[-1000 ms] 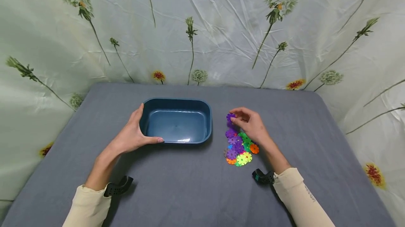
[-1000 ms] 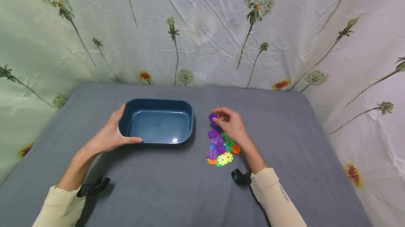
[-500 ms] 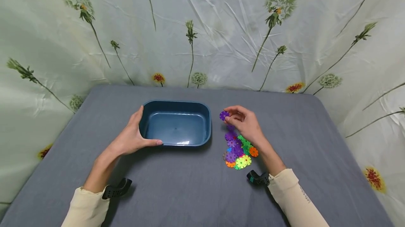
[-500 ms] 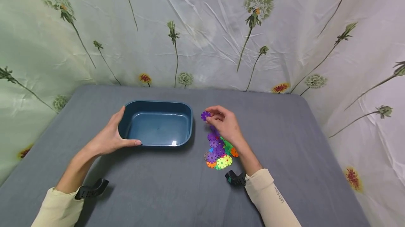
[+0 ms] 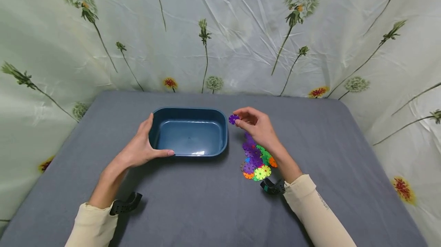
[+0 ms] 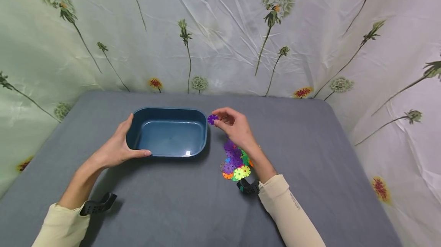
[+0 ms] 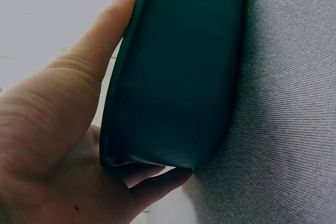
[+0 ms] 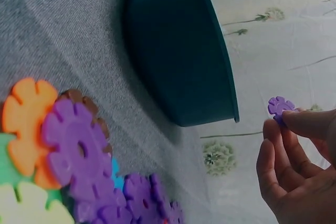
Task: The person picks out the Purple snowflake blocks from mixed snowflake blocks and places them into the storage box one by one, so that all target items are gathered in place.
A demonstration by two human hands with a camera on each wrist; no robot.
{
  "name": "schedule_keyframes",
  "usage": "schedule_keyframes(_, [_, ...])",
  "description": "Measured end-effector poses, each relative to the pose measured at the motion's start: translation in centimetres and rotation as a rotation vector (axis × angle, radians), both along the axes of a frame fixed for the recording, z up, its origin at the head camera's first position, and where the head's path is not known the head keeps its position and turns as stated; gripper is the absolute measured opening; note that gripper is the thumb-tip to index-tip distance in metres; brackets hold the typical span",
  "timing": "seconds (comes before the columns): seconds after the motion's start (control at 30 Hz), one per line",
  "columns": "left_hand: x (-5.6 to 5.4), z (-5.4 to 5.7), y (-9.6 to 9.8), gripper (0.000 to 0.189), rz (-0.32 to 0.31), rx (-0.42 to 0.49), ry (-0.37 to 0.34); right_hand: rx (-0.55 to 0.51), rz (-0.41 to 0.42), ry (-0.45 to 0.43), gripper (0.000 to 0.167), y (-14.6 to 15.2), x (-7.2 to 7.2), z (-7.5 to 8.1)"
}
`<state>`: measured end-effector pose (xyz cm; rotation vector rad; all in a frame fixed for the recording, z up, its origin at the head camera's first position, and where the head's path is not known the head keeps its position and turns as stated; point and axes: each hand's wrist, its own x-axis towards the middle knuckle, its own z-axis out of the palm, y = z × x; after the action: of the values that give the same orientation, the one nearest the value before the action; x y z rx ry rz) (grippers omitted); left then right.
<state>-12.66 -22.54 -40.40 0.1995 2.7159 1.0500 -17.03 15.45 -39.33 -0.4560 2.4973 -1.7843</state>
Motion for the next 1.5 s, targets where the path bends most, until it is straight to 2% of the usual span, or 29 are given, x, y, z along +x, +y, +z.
schedule_keyframes(0.6, [-0.1,0.2,0.0,0.144,0.013,0.005,-0.008,-0.025,0.052,0.016,0.024,-2.7,-0.8,1.0])
schedule_keyframes(0.83, [-0.1,0.2,0.2,0.143,0.013,0.008,-0.010,-0.090,0.075,-0.061,0.026,-3.3,-0.6,1.1])
schedule_keyframes(1.27, [0.0,0.3,0.0,0.143,0.005,0.000,-0.016,-0.069,0.088,-0.056,0.024,-5.3,-1.4,-0.1])
schedule_keyframes(1.5, [0.0,0.3,0.0,0.143,0.017,0.004,-0.013,-0.054,0.080,-0.058,0.024,-6.2,-1.9,-0.2])
